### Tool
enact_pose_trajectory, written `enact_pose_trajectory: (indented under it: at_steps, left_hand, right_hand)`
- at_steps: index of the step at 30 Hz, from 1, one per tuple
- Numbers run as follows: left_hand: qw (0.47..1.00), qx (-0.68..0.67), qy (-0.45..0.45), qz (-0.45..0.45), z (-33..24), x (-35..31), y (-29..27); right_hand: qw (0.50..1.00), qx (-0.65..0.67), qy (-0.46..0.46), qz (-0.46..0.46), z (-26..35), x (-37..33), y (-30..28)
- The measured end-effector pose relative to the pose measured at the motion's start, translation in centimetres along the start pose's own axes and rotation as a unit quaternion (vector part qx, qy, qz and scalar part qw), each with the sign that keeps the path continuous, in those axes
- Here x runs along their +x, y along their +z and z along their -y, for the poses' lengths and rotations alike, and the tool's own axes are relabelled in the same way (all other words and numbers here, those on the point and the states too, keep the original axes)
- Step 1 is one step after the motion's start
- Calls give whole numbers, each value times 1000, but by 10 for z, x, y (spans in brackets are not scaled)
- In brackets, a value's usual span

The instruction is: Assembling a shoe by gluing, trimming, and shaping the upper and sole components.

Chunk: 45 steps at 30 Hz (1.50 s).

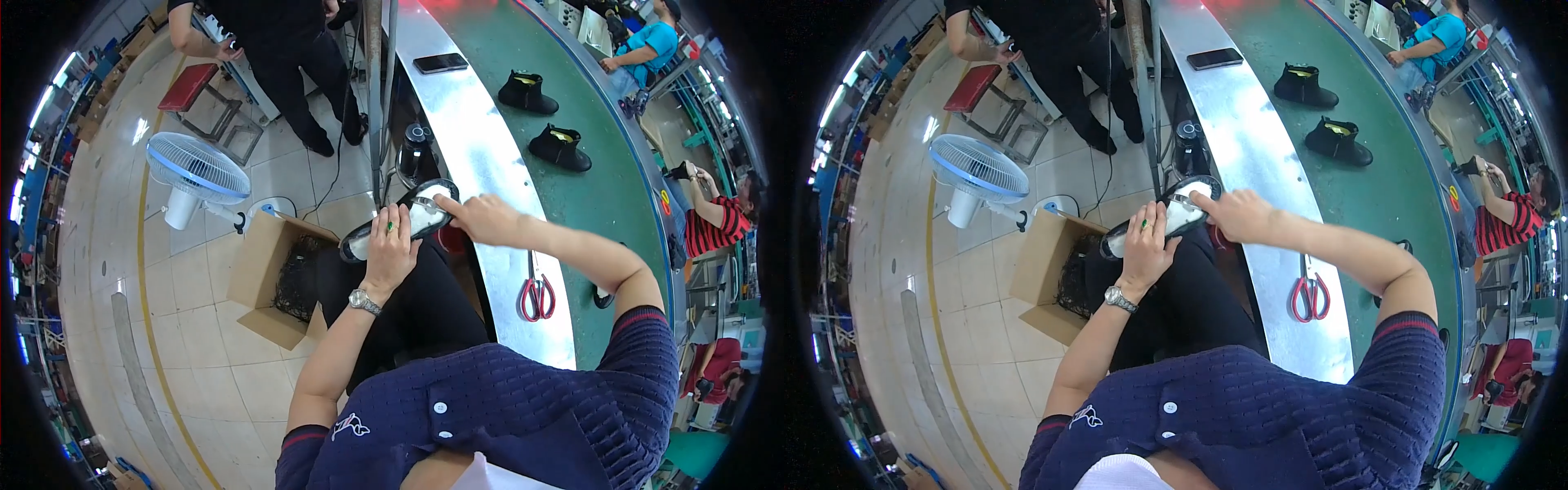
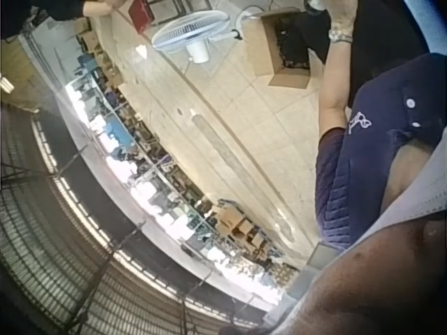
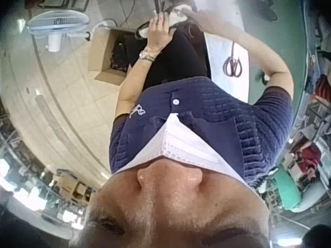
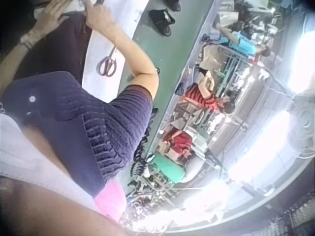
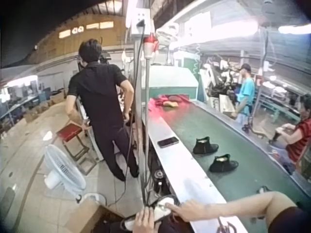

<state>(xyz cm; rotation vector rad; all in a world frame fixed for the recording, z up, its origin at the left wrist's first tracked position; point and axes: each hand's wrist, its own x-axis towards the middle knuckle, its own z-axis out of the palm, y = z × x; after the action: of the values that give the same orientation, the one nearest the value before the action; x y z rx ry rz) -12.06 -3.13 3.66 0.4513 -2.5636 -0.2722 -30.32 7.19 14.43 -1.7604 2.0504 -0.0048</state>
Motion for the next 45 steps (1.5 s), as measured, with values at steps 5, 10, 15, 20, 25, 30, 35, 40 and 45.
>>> enact_pose_trajectory:
  at_steps: [5, 10, 15, 20, 25, 30, 35, 40, 45]
  left_hand:
    - [1000, 22, 2, -5, 2, 0, 7]
    - [1000, 26, 2, -10, 4, 3, 8]
    - [1000, 20, -16, 8, -5, 7, 3]
    - [999, 41, -20, 19, -1, -2, 4]
    - [999, 38, -28, 12, -5, 5, 6]
    - [998, 43, -35, -3, -10, 5, 5]
    - [998, 34, -47, 3, -9, 2, 6]
    - [999, 27, -29, -15, -8, 1, 8]
    - [997, -27, -43, -54, -7, -3, 10]
  right_hand:
    - [971, 190, 17, -140, 17, 14, -31]
    - [995, -55, 24, -85, 8, 29, 4]
    - [972, 198, 94, -82, 5, 27, 2]
    - [973, 205, 104, -18, 18, 25, -23]
    - [970, 198, 136, -43, 13, 35, 8]
    - [966, 186, 71, -163, 22, 28, 11]
    - [996, 7, 58, -72, 34, 27, 2]
    - [990, 25, 88, -109, 39, 24, 19]
    - [993, 3, 53, -103, 52, 23, 12]
